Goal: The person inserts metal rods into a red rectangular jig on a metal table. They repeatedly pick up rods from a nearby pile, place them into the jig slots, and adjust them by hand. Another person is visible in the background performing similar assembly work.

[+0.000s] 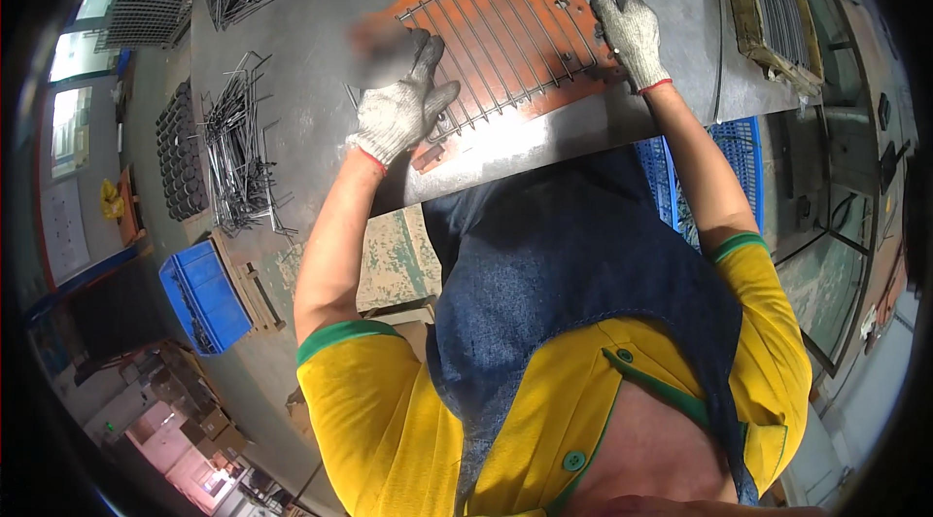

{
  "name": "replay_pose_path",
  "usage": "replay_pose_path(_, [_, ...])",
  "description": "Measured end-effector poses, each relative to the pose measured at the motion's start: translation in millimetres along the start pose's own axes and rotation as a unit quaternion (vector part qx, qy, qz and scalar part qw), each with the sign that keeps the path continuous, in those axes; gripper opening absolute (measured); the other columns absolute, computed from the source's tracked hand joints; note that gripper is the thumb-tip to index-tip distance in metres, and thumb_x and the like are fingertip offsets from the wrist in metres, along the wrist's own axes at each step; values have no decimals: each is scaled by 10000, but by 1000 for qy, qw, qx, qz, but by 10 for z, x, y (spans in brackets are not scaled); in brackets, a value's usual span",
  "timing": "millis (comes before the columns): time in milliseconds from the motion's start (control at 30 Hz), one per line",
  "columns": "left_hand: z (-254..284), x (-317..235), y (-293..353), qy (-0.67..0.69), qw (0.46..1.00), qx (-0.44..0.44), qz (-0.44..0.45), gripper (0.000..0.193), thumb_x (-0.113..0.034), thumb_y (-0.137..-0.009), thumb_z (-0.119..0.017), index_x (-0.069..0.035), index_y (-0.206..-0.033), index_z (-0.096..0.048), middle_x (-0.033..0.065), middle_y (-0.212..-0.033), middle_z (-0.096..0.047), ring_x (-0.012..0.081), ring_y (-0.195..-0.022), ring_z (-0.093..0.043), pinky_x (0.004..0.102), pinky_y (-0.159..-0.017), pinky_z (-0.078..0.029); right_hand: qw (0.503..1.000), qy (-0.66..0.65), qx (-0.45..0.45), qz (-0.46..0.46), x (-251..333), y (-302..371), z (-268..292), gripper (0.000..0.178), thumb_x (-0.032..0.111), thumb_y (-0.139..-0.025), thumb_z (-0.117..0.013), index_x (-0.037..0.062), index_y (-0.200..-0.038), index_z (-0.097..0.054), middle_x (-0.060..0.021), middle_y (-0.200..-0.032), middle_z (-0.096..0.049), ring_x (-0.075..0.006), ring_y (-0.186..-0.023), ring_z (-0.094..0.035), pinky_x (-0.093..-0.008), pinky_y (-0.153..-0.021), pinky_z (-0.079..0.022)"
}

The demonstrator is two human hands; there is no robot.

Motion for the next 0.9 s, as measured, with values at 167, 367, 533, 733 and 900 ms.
replay_pose_path(167, [-32, 65, 112, 10, 999, 11, 30, 600, -402, -835, -612, -53, -1304, -481, 179, -1333, -472, 345, -1276, -410, 531, -1048, -290, 998, 53, -11, 11, -66, -23, 14, 361, 381, -920, -513, 117, -1149, -601, -121, -748, -669, -262, -615, -664, -395, -627, -515])
replay_pose_path(367, [41, 155, 223, 225, 964, -94, 111, 428, -390, -863, -584, -83, -1161, -588, 147, -1179, -598, 348, -1083, -574, 412, -917, -465, 997, -42, -10, -56, 113, 58, 67, 344, 335, -936, -532, 87, -1157, -622, -64, -727, -638, -137, -531, -596, -320, -514, -475])
replay_pose_path(533, [294, 922, 1053, 217, 847, -301, 381, 278, -276, -932, -588, -81, -1123, -641, 150, -1081, -642, 297, -987, -631, 384, -812, -518, 996, -22, 2, -86, 113, 76, 32, 351, 335, -928, -554, 104, -1185, -618, -40, -699, -629, -118, -520, -578, -291, -474, -456])
replay_pose_path(733, [430, 1690, 2493, 55, 722, -171, 668, 422, -448, -925, -513, -78, -1032, -686, 172, -970, -690, 342, -892, -666, 411, -755, -506, 997, -44, -8, -64, -47, 9, 16, 375, 361, -925, -564, 108, -1198, -604, -28, -698, -616, -108, -511, -566, -281, -429, -440])
replay_pose_path(900, [371, 1684, 3452, -44, 576, -35, 816, 515, -529, -910, -469, -71, -981, -693, 238, -869, -682, 383, -793, -675, 496, -681, -507, 994, -17, 1, -106, 17, 54, 43, 376, 367, -924, -562, 117, -1203, -603, -14, -690, -604, -96, -501, -545, -269, -405, -421])
Point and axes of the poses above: each hand's wrist, its own y-axis away from the middle knuckle, its own z-axis out of the back of the hand, x = y × z, the point moved 7 cm from there along -y, towards the middle knuckle
